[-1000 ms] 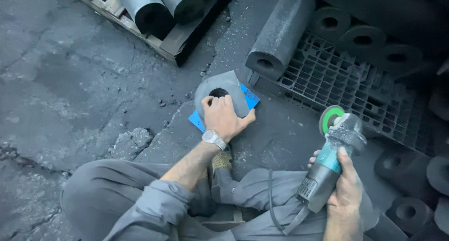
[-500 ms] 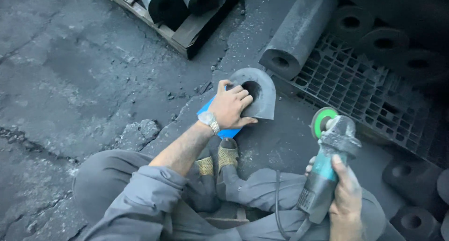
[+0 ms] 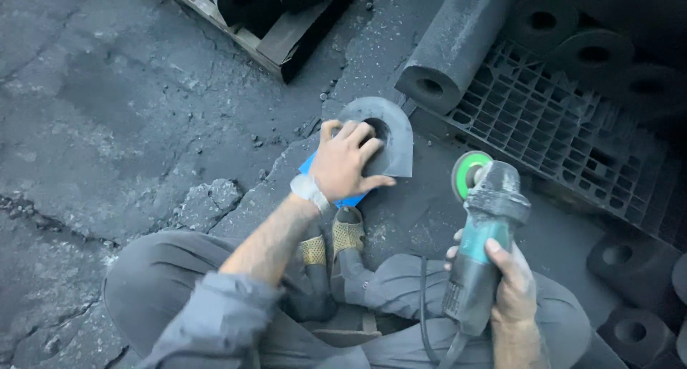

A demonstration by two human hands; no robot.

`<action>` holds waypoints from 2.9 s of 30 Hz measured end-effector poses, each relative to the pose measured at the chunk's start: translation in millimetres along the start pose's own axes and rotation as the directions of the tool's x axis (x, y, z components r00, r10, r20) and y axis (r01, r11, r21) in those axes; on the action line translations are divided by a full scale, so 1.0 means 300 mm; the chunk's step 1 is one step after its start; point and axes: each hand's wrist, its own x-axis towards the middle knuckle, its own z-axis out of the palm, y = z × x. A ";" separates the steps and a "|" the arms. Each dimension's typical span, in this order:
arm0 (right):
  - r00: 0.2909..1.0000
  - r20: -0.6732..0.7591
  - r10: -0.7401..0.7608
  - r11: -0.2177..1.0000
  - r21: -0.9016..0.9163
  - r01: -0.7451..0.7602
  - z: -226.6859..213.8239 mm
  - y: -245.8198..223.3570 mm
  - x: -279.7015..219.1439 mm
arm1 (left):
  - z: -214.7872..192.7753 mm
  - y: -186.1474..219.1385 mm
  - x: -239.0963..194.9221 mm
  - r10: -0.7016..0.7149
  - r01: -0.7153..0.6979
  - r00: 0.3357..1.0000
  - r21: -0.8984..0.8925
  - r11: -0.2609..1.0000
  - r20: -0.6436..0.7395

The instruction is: Grinding the surface of a grey industrial part using an angle grinder.

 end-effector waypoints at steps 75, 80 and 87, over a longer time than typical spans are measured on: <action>0.996 -0.084 0.025 0.939 -0.339 -0.052 0.227 0.082 -0.008 | -0.004 0.628 -0.206 -0.553 0.797 0.373 -0.562 -0.220 0.745; 0.997 0.005 0.073 0.897 -0.438 -0.064 0.286 0.081 0.016 | -0.013 0.654 -0.240 -0.699 0.656 0.350 -0.696 -0.292 0.623; 0.982 0.167 0.093 0.853 -0.523 0.008 0.277 0.090 0.012 | 0.004 0.652 -0.252 -0.717 0.620 0.354 -0.725 -0.300 0.600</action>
